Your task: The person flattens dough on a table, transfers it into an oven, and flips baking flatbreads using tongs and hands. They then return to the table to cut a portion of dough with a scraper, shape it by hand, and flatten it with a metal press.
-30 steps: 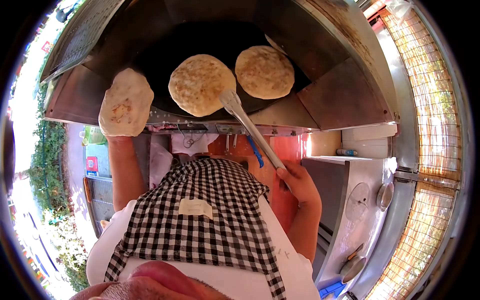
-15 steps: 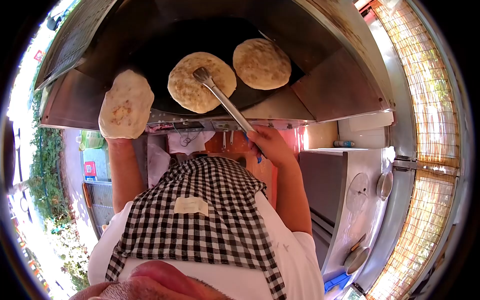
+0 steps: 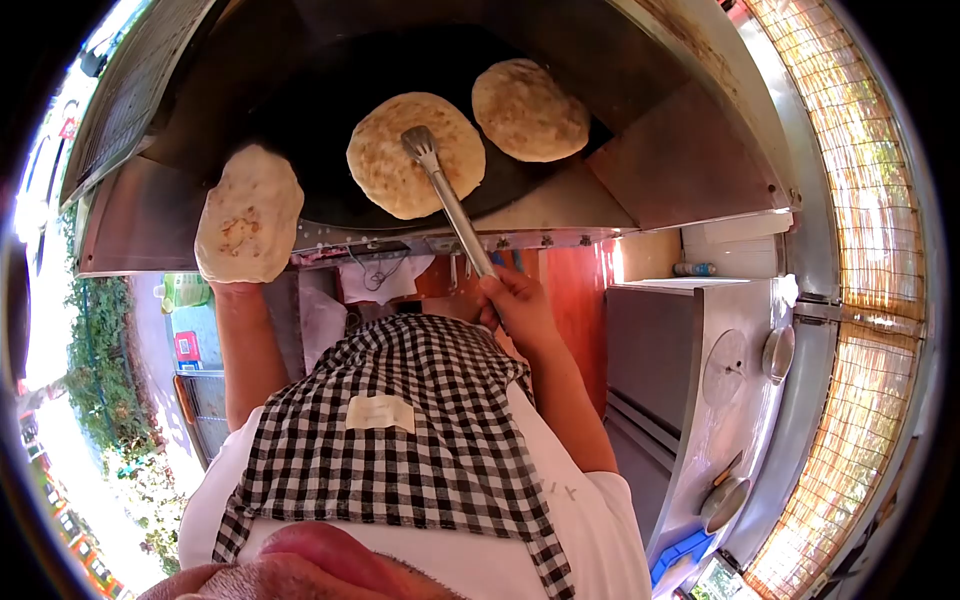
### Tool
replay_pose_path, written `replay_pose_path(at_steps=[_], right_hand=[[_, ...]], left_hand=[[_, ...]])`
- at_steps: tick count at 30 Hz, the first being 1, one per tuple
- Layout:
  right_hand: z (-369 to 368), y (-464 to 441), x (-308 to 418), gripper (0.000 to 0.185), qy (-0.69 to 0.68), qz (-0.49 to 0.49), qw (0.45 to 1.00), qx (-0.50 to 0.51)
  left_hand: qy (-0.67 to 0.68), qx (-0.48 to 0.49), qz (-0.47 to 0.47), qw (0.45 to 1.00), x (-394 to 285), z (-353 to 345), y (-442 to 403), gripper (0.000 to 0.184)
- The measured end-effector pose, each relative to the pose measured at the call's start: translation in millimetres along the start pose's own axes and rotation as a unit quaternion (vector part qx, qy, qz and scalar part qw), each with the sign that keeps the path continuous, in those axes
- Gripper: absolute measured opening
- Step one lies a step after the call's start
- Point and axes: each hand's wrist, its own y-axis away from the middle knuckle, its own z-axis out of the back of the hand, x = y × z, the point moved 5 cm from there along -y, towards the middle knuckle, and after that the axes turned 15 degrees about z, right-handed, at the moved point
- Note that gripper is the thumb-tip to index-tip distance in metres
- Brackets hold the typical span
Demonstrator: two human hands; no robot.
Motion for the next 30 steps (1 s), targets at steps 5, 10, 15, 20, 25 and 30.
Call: replay_pose_path(at_steps=[5, 10, 15, 20, 25, 30], right_hand=[[-13, 8, -11, 0.024, -0.012, 0.009, 0.999, -0.03], [-23, 16, -19, 0.024, -0.013, 0.008, 0.999, -0.051], [-24, 20, -18, 0.024, -0.032, 0.013, 0.997, -0.068], [-28, 24, -13, 0.024, -0.036, 0.017, 0.995, -0.088], [-24, 27, -13, 0.024, -0.014, 0.01, 0.995, -0.102], [-9, 30, -17, 0.031, -0.007, 0.028, 0.993, -0.118]], left_hand=[[-0.784, -0.168, 0.002, 0.597, -10, -12, -5, 0.036], [-0.788, -0.263, -0.12, 0.543, -34, -23, -7, 0.037], [-0.779, -0.189, 0.053, 0.596, 16, 11, -45, 0.035], [-0.786, -0.199, -0.008, 0.585, -24, 6, -39, 0.035], [-0.789, -0.229, -0.013, 0.57, -21, 14, -57, 0.033], [-0.786, -0.187, 0.024, 0.589, -10, 39, -77, 0.037]])
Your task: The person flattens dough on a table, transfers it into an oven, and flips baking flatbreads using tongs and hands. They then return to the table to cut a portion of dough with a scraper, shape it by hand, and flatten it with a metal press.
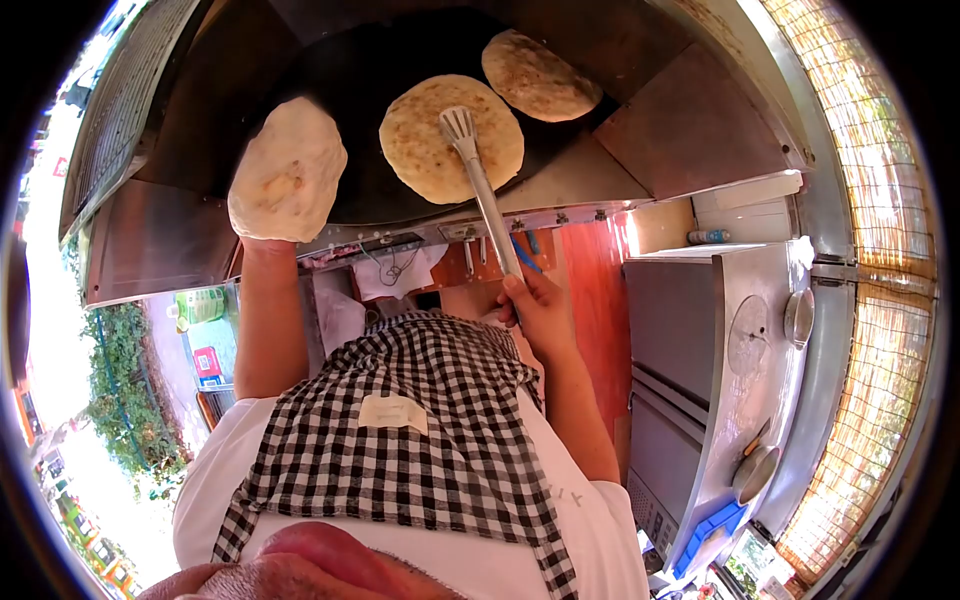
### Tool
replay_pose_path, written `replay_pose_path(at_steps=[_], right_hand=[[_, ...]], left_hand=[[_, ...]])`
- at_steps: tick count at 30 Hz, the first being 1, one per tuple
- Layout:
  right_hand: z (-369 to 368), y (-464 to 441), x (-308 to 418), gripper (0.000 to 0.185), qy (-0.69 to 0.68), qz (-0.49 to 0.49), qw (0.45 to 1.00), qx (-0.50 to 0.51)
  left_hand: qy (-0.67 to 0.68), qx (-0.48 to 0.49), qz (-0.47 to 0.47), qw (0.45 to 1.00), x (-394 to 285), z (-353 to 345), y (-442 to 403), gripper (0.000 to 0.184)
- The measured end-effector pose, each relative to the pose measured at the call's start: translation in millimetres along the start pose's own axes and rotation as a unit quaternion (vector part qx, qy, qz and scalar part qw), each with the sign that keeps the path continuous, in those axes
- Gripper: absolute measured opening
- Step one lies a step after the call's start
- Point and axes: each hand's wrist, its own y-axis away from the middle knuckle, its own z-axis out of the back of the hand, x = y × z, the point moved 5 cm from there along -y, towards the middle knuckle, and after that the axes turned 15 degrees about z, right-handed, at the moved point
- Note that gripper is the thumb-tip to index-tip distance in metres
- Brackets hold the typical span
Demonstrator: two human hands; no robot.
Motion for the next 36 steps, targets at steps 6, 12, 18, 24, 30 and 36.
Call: replay_pose_path(at_steps=[6, 12, 18, 24, 30, 36], right_hand=[[11, -3, 9, 0.031, -0.011, 0.01, 1.0, 0.007], [18, -1, 6, 0.035, -0.017, -0.01, 1.0, 0.015], [10, 4, 9, 0.028, -0.019, -0.002, 1.0, 0.013], [16, 2, 9, 0.03, -0.004, 0.003, 1.0, 0.019], [16, -1, 5, 0.03, -0.022, 0.008, 1.0, 0.01], [18, -2, 9, 0.029, -0.033, -0.003, 0.999, 0.007]], left_hand=[[-0.017, -0.014, 0.018, 1.0, 9, 6, -27, 0.04], [-0.201, -0.202, -0.037, 0.958, -45, -13, -24, 0.041], [-0.874, -0.215, -0.043, 0.434, -36, -37, -47, 0.022], [-0.937, -0.151, 0.036, 0.312, 19, 14, -58, 0.026], [-0.906, -0.194, 0.031, 0.376, 30, 6, -68, 0.037], [-0.923, -0.147, 0.033, 0.353, 56, 3, -76, 0.048]])
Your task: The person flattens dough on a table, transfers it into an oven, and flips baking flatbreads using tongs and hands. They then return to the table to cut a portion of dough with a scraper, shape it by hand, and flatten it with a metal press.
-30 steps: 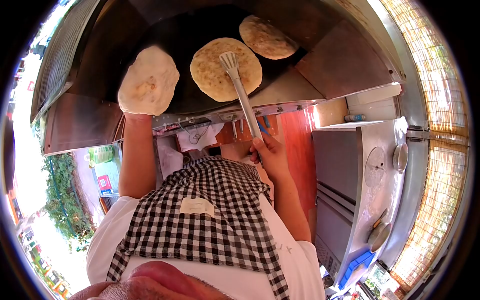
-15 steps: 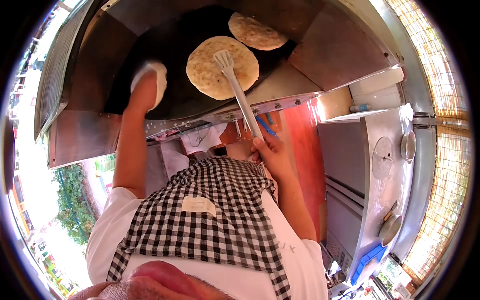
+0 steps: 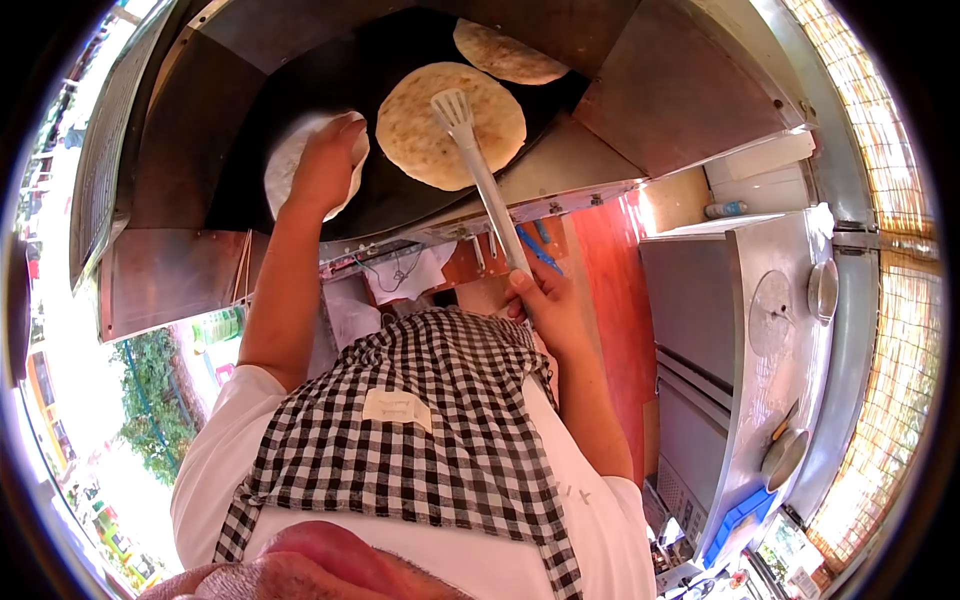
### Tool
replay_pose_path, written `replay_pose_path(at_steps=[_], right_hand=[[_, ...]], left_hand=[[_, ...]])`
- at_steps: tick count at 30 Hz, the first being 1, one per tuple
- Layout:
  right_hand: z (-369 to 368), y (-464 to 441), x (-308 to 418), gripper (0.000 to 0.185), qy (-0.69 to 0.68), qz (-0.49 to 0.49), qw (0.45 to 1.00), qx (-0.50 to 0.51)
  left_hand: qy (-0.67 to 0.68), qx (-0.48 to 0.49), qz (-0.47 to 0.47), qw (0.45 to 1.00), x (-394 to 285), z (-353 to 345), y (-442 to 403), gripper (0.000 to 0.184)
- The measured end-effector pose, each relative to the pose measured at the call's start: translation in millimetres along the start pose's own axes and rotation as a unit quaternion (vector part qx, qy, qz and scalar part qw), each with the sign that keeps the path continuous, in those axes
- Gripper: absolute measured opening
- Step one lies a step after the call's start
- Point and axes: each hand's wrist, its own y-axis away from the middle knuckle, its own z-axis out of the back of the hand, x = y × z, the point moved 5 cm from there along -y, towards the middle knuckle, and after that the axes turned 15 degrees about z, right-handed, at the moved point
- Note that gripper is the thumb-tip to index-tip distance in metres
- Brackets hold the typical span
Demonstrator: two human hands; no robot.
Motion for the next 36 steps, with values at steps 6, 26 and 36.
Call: replay_pose_path(at_steps=[6, 26, 36], right_hand=[[5, -1, 1, 0.029, 0.008, 0.005, 1.0, 0.004], [16, -5, -2, 0.043, -0.001, 0.01, 1.0, -0.002], [19, -2, 8, 0.036, -0.001, 0.011, 1.0, -0.015]], left_hand=[[-0.002, -0.051, -0.038, 0.998, -11, 9, 2, 0.035], [0.141, -0.057, 0.012, 0.988, -22, 32, -6, 0.021], [-0.04, 0.041, -0.086, 0.995, -51, -11, 37, 0.084]])
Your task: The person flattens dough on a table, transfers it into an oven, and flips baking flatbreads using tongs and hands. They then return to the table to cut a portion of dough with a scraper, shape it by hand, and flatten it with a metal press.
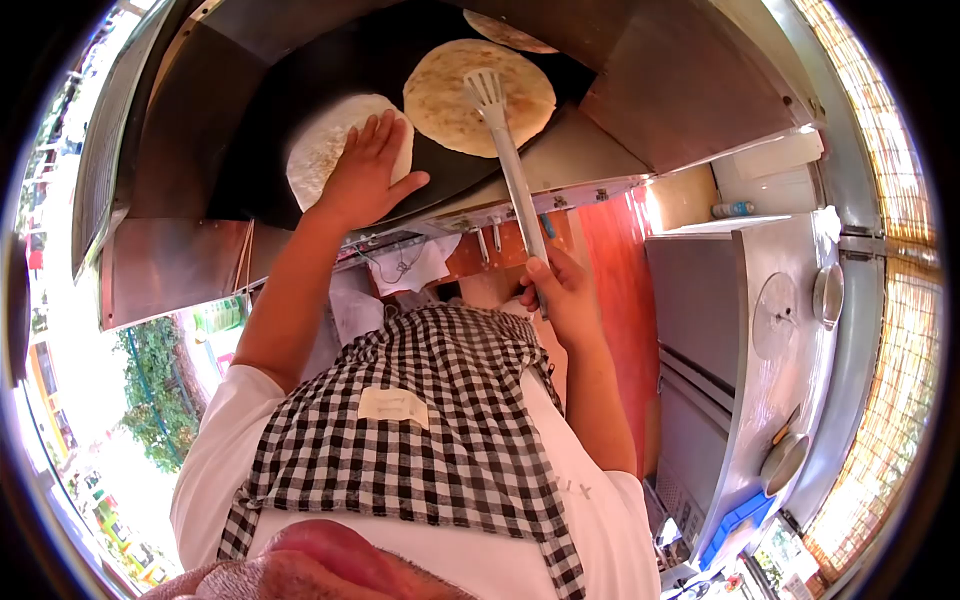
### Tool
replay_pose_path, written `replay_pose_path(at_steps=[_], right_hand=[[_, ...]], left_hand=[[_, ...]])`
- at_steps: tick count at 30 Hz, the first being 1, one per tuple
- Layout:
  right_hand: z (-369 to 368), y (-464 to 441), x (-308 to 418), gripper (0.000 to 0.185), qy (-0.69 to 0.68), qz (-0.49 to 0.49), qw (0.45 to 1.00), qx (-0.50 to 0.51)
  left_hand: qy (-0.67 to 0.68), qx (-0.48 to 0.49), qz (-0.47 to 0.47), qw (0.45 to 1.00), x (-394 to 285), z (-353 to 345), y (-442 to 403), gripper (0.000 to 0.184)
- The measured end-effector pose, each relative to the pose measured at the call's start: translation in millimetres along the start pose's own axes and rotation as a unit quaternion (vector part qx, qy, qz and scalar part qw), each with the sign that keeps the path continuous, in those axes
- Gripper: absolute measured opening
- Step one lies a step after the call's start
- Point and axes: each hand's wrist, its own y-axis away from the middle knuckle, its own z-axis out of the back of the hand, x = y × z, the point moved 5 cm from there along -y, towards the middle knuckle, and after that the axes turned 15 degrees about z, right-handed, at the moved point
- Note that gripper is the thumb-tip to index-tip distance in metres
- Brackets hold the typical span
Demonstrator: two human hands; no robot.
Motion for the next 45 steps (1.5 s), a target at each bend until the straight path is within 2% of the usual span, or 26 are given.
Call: replay_pose_path(at_steps=[2, 5, 6, 9, 13, 16, 19, 22, 25, 28, 31, 34, 37, 39, 43, 45], right_hand=[[2, -2, 5, 0.033, 0.006, 0.011, 1.0, 0.003], [2, -4, 11, 0.03, 0.011, 0.016, 1.0, -0.004], [2, -3, 12, 0.03, 0.012, 0.015, 1.0, -0.008], [2, -1, 8, 0.029, 0.003, 0.014, 1.0, -0.014], [1, -1, 8, 0.028, 0.003, 0.021, 1.0, -0.013], [3, -5, 14, 0.028, 0.011, 0.031, 0.999, -0.015], [5, 1, 14, 0.029, 0.01, 0.037, 0.999, -0.021], [4, -1, 14, 0.029, 0.008, 0.034, 0.999, -0.025], [2, 3, 15, 0.029, 0.009, 0.037, 0.999, -0.037], [1, 1, 19, 0.03, 0.009, 0.039, 0.999, -0.036], [7, 3, 14, 0.03, 0.005, 0.041, 0.999, -0.032], [12, 3, 8, 0.03, -0.002, 0.043, 0.999, -0.021], [17, 7, 5, 0.03, -0.009, 0.039, 0.999, -0.032], [19, 11, 4, 0.031, -0.015, 0.035, 0.999, -0.034], [20, 12, 11, 0.033, -0.015, 0.035, 0.998, -0.049], [23, 15, 10, 0.035, -0.024, 0.032, 0.998, -0.051]], left_hand=[[0.003, 0.019, 0.012, 1.0, -1, 6, -3, 0.082], [0.041, -0.024, 0.069, 0.996, 20, 14, -1, 0.081], [0.065, -0.051, 0.116, 0.99, 36, 9, 2, 0.088], [0.01, -0.017, 0.205, 0.978, 72, -10, 0, 0.092], [-0.013, 0.017, 0.184, 0.983, 79, -10, -14, 0.096], [0.003, -0.073, 0.148, 0.986, 73, 2, -25, 0.096], [-0.022, -0.005, 0.134, 0.991, 68, -16, -32, 0.094], [-0.002, -0.059, 0.12, 0.991, 61, -5, -43, 0.092], [-0.034, 0.021, 0.13, 0.991, 53, -15, -54, 0.09], [0.004, -0.089, 0.102, 0.991, 42, -1, -62, 0.087], [0.039, -0.007, 0.094, 0.995, 25, -8, -61, 0.085], [0.079, -0.042, 0.056, 0.994, 8, 3, -45, 0.083], [0.113, -0.013, 0.011, 0.993, -10, 13, -26, 0.084], [0.081, 0.001, -0.006, 0.997, -16, 0, -29, 0.082], [0.042, 0.018, -0.002, 0.999, -23, -2, -42, 0.083], [0.049, -0.011, 0.005, 0.999, -22, -4, -51, 0.084]])
